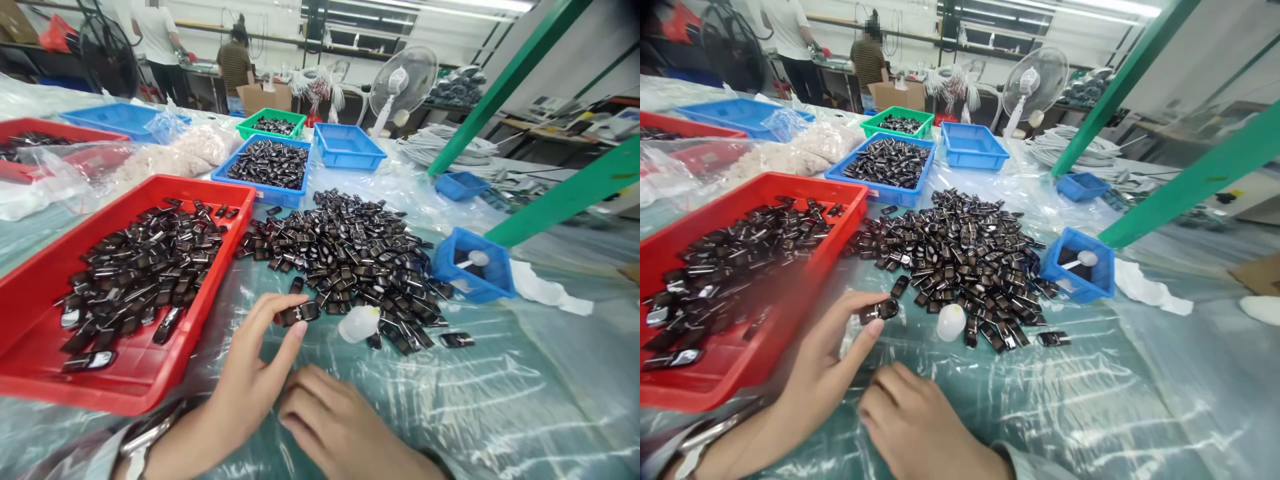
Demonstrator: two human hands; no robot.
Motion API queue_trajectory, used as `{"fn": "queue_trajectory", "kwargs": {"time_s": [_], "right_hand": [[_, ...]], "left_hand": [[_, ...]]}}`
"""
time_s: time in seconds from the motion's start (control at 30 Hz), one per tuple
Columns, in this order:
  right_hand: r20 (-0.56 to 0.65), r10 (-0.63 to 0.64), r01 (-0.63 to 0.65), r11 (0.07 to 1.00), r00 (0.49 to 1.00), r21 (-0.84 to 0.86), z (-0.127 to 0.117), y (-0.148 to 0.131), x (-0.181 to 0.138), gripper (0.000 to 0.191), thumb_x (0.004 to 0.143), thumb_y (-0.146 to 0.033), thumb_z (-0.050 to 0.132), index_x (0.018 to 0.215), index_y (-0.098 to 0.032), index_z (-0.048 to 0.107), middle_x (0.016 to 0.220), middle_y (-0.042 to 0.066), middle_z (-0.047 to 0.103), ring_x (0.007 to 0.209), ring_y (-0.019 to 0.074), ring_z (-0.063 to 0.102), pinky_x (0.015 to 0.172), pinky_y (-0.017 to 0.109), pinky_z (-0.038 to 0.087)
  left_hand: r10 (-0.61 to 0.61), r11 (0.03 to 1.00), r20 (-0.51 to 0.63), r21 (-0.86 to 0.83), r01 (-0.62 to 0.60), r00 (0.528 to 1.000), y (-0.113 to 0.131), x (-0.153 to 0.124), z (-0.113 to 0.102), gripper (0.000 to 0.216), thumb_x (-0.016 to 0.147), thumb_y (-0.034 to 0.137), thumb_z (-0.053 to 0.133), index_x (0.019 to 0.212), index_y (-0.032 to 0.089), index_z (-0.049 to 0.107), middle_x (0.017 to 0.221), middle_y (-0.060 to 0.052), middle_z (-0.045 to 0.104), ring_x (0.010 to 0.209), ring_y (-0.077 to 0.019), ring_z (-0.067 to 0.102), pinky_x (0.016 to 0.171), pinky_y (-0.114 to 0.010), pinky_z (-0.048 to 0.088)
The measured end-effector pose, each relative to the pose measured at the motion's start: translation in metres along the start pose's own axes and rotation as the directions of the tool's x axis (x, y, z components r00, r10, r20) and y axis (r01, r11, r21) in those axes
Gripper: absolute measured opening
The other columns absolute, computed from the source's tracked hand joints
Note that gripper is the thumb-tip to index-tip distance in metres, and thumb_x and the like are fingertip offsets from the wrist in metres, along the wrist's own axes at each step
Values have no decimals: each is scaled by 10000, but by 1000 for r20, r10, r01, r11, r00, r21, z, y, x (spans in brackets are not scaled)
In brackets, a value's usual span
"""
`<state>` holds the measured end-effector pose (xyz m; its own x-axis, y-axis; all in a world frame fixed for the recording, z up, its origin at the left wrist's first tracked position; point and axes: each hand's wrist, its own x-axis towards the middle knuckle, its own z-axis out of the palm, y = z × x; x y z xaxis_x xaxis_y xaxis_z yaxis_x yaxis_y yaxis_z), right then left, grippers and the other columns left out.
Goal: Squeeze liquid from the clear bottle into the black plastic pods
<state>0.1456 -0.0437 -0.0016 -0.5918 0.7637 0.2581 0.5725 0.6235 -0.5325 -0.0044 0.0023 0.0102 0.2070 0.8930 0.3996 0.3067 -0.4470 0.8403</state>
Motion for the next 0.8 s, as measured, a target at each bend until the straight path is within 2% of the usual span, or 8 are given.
{"fn": "queue_trajectory", "kwargs": {"time_s": [0.07,0.13,0.2,0.3,0.4,0.53,0.67,0.8], "right_hand": [[-72,93,-81,985,993,151,-14,2,-1,111,897,-119,543,829,-197,582,797,10,636,727,136,615,614,230,528],[-157,242,-156,893,958,423,-28,4,-1,135,864,-90,587,818,-216,581,795,-14,625,714,113,607,618,211,515],[-158,397,-176,683,904,709,-39,6,-2,157,841,-91,634,794,-236,599,823,-31,626,708,93,606,628,200,519],[-37,494,-155,342,869,927,-47,8,-1,122,848,-147,669,775,-238,638,844,-32,654,681,71,624,608,178,535],[53,514,-119,96,856,988,-50,7,0,86,840,-172,697,771,-217,672,770,-18,681,714,88,662,581,163,537],[164,558,-128,-103,813,986,-50,5,1,76,796,-171,747,752,-185,687,788,-22,653,688,74,644,579,159,536],[225,551,-126,-213,803,969,-48,5,0,111,760,-165,781,731,-178,675,752,-34,623,686,77,635,583,165,534],[250,526,-136,-245,813,960,-48,3,-1,126,762,-156,780,719,-171,663,741,-33,622,698,83,643,597,170,529]], "left_hand": [[20,1000,14,-2,-20,1000,1,-2,0,246,945,177,501,1160,291,534,1087,16,594,1035,-111,547,875,-185,441],[57,998,20,1,-57,998,2,-2,0,257,934,149,503,1151,283,533,1064,18,592,1009,-101,553,859,-165,444],[100,995,28,3,-100,995,4,-3,2,274,921,120,504,1144,275,533,1040,20,592,982,-95,561,843,-147,450],[128,992,72,-5,-128,989,5,-6,4,286,917,111,507,1153,271,533,1033,16,592,977,-95,565,847,-140,453],[150,989,120,-17,-149,981,4,-9,4,294,925,107,501,1168,270,529,1046,9,585,988,-100,561,867,-143,449],[223,975,134,-8,-224,966,2,-11,3,304,926,93,491,1183,254,521,1068,-9,579,1020,-111,551,890,-147,447],[279,959,119,22,-283,953,1,-9,3,272,928,91,491,1162,224,534,1039,-19,584,1009,-116,551,860,-148,460],[330,943,121,14,-334,936,2,-7,4,208,948,123,492,1134,197,545,971,-17,621,953,-119,573,823,-168,471]]}}
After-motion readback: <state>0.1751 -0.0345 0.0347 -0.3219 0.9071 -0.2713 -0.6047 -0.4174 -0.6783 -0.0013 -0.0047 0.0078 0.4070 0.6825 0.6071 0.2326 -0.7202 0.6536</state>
